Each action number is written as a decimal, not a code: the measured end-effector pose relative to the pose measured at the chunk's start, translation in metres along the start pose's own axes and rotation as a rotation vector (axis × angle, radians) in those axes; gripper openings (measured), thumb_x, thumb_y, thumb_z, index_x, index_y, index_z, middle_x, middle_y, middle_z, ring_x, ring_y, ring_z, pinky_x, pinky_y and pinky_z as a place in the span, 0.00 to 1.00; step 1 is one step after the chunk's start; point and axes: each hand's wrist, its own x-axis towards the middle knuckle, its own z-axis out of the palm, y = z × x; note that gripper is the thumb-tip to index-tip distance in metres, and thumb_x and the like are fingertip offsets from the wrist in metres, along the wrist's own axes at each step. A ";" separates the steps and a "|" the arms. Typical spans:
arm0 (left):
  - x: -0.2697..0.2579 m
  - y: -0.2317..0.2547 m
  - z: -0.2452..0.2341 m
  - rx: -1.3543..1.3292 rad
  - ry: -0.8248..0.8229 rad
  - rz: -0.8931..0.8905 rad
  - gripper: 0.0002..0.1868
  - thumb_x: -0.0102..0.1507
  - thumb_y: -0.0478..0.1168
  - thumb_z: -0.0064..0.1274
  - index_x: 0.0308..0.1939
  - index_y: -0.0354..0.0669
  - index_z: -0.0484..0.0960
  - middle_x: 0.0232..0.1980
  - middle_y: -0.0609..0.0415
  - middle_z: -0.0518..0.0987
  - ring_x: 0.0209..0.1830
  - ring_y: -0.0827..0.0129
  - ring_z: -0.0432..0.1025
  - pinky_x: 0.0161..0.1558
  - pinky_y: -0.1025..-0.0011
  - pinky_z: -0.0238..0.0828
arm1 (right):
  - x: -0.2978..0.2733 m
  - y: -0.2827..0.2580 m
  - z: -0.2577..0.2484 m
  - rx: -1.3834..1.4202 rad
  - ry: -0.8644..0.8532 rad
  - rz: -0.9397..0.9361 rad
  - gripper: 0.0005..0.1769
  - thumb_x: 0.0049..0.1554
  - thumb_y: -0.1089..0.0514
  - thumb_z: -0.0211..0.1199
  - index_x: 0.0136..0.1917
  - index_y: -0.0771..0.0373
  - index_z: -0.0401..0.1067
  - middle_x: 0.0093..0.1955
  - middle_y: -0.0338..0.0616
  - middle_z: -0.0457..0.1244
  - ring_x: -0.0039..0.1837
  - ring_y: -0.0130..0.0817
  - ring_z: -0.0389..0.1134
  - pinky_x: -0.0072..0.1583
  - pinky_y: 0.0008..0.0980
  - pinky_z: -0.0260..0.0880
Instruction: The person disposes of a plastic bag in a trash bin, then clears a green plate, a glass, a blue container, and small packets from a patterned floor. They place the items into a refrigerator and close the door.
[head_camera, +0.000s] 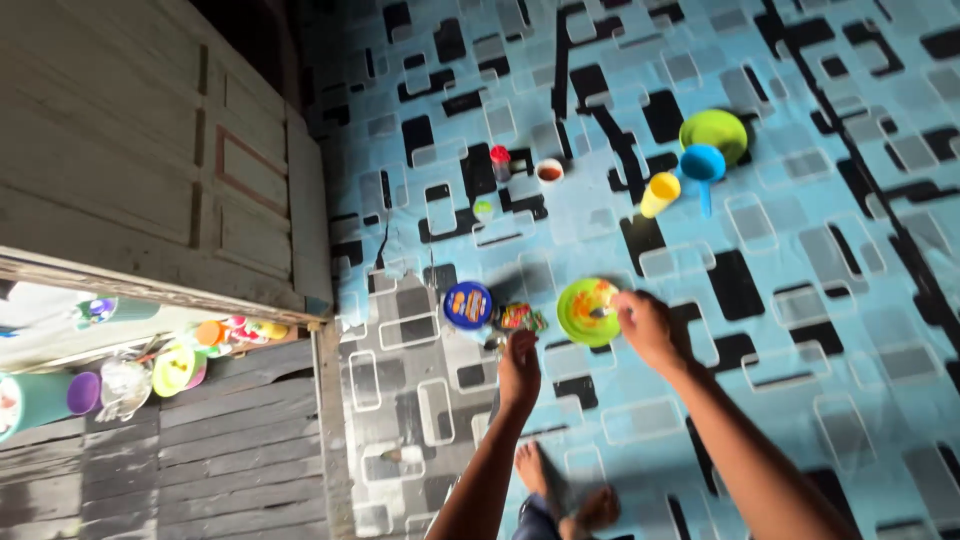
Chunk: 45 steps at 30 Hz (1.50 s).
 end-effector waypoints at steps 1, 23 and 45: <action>0.006 -0.006 0.001 0.010 -0.003 0.008 0.13 0.67 0.35 0.45 0.54 0.50 0.79 0.50 0.48 0.86 0.55 0.48 0.79 0.57 0.50 0.74 | 0.005 0.007 0.011 0.039 0.001 -0.005 0.12 0.54 0.62 0.64 0.51 0.51 0.78 0.45 0.44 0.73 0.47 0.48 0.75 0.47 0.39 0.77; 0.262 -0.516 0.335 -0.012 0.023 0.147 0.19 0.60 0.30 0.48 0.54 0.48 0.78 0.53 0.52 0.81 0.52 0.61 0.77 0.55 0.66 0.73 | 0.000 0.462 0.433 -0.180 -0.350 0.436 0.23 0.58 0.51 0.59 0.67 0.47 0.69 0.51 0.38 0.72 0.53 0.48 0.74 0.54 0.47 0.71; 0.328 -0.697 0.450 -0.180 0.166 -0.020 0.24 0.71 0.39 0.38 0.71 0.35 0.62 0.57 0.31 0.72 0.57 0.38 0.72 0.61 0.48 0.68 | -0.017 0.658 0.569 0.969 -0.212 0.697 0.32 0.62 0.59 0.35 0.79 0.62 0.51 0.52 0.74 0.61 0.52 0.64 0.68 0.57 0.60 0.71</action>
